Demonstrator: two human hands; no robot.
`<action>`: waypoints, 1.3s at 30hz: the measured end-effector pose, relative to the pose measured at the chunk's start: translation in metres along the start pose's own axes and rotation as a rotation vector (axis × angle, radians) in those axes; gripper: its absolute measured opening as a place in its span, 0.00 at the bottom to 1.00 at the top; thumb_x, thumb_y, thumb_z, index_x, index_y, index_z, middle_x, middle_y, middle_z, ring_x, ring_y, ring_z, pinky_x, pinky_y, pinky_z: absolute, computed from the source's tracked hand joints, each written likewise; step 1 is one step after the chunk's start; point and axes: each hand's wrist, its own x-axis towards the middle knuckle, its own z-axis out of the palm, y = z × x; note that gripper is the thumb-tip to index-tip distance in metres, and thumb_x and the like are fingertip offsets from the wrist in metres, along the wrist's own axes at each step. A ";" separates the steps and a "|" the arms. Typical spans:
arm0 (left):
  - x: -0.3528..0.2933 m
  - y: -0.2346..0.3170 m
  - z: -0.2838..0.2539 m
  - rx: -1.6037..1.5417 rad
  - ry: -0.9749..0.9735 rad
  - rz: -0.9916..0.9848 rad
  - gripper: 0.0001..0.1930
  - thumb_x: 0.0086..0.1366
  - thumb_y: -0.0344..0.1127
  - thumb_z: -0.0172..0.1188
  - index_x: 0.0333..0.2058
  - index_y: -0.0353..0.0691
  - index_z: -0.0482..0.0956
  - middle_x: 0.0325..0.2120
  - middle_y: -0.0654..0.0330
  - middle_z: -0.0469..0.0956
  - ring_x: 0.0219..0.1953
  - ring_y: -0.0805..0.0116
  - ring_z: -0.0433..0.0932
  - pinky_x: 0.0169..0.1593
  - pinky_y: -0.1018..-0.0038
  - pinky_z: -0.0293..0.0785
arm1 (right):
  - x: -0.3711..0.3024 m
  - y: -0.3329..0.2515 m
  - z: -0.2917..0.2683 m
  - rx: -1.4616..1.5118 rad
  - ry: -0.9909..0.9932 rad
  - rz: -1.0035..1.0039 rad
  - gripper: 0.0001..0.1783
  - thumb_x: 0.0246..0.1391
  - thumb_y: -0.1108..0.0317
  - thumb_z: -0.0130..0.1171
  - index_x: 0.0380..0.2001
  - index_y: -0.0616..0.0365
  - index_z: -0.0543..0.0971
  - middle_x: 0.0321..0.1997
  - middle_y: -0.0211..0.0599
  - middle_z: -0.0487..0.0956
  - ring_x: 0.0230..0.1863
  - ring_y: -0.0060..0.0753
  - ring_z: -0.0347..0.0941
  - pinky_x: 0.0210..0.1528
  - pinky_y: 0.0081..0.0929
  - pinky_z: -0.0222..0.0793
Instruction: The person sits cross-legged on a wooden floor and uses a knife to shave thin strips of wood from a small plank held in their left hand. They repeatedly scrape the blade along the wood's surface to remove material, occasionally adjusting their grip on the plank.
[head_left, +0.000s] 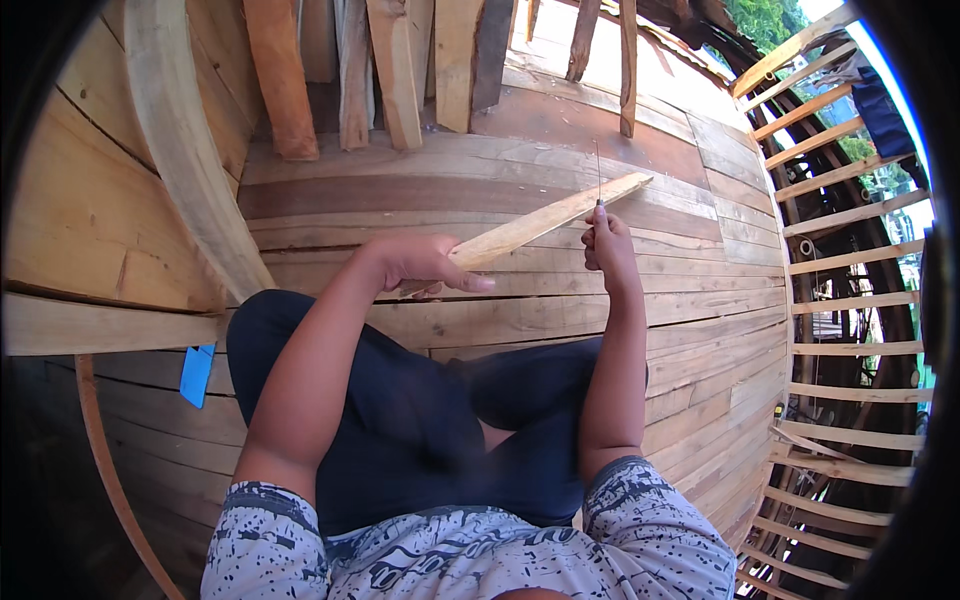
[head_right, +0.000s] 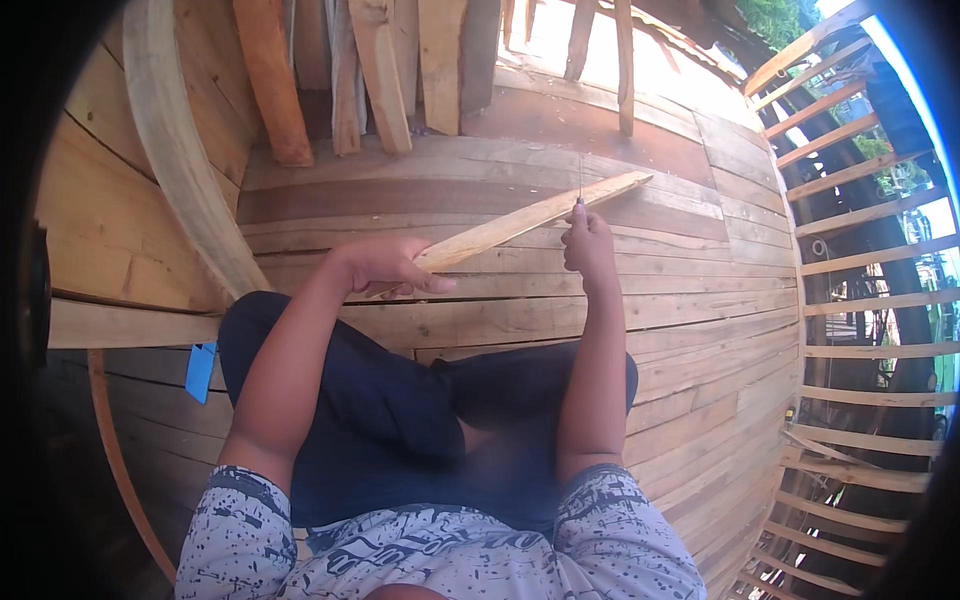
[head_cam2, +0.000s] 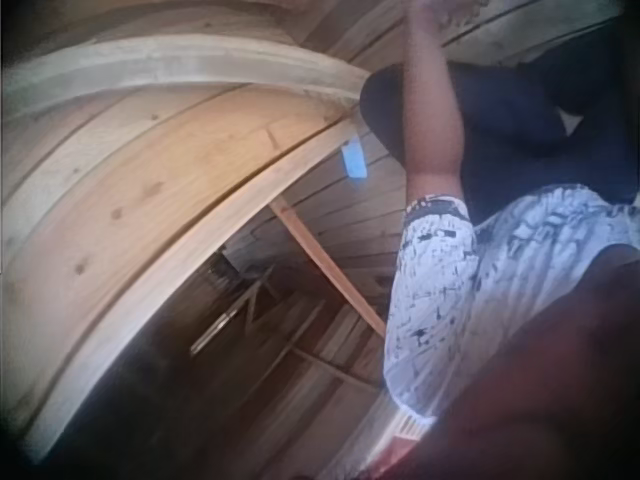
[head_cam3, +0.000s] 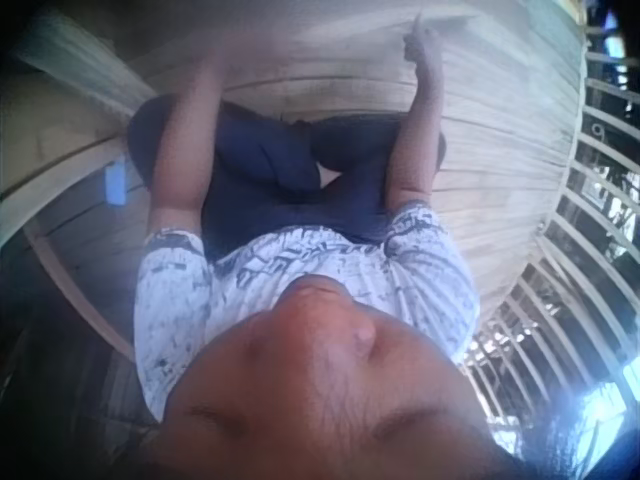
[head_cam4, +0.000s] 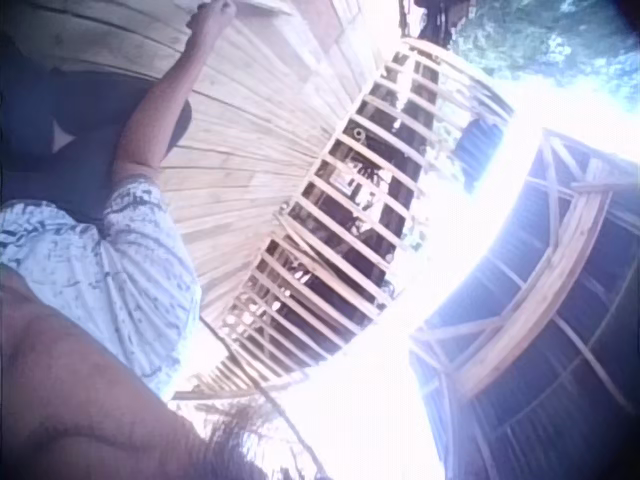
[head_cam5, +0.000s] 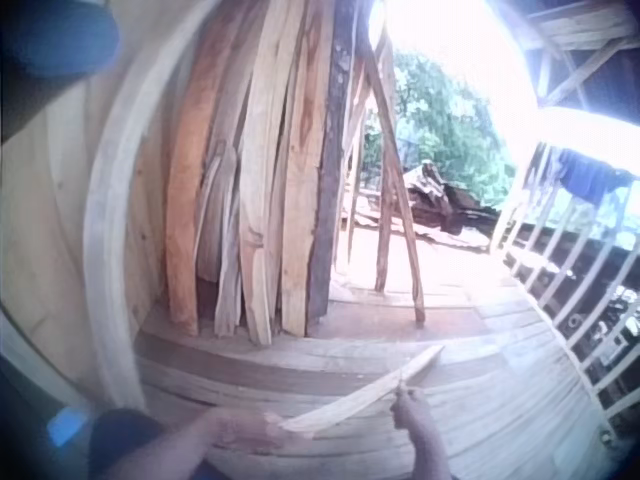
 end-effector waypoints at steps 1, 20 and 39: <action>0.001 -0.006 0.007 0.066 0.040 0.080 0.29 0.56 0.46 0.70 0.51 0.33 0.75 0.27 0.60 0.76 0.23 0.73 0.72 0.25 0.73 0.70 | -0.006 -0.002 0.001 -0.036 -0.032 -0.025 0.20 0.70 0.48 0.47 0.38 0.56 0.72 0.21 0.25 0.66 0.13 0.13 0.53 0.15 0.18 0.46; 0.040 0.004 0.001 -0.051 0.180 -0.084 0.14 0.72 0.41 0.55 0.46 0.36 0.79 0.25 0.60 0.78 0.21 0.73 0.78 0.23 0.73 0.75 | 0.022 0.054 0.031 -0.221 -0.149 -0.345 0.25 0.69 0.50 0.49 0.33 0.65 0.79 0.21 0.35 0.73 0.27 0.24 0.66 0.32 0.29 0.64; -0.009 0.005 0.039 -0.128 0.370 -0.002 0.12 0.69 0.36 0.59 0.47 0.38 0.81 0.23 0.64 0.75 0.17 0.79 0.72 0.19 0.79 0.67 | 0.050 0.067 0.026 -0.197 -0.153 -0.492 0.22 0.69 0.54 0.50 0.32 0.64 0.78 0.21 0.37 0.72 0.27 0.27 0.65 0.33 0.30 0.64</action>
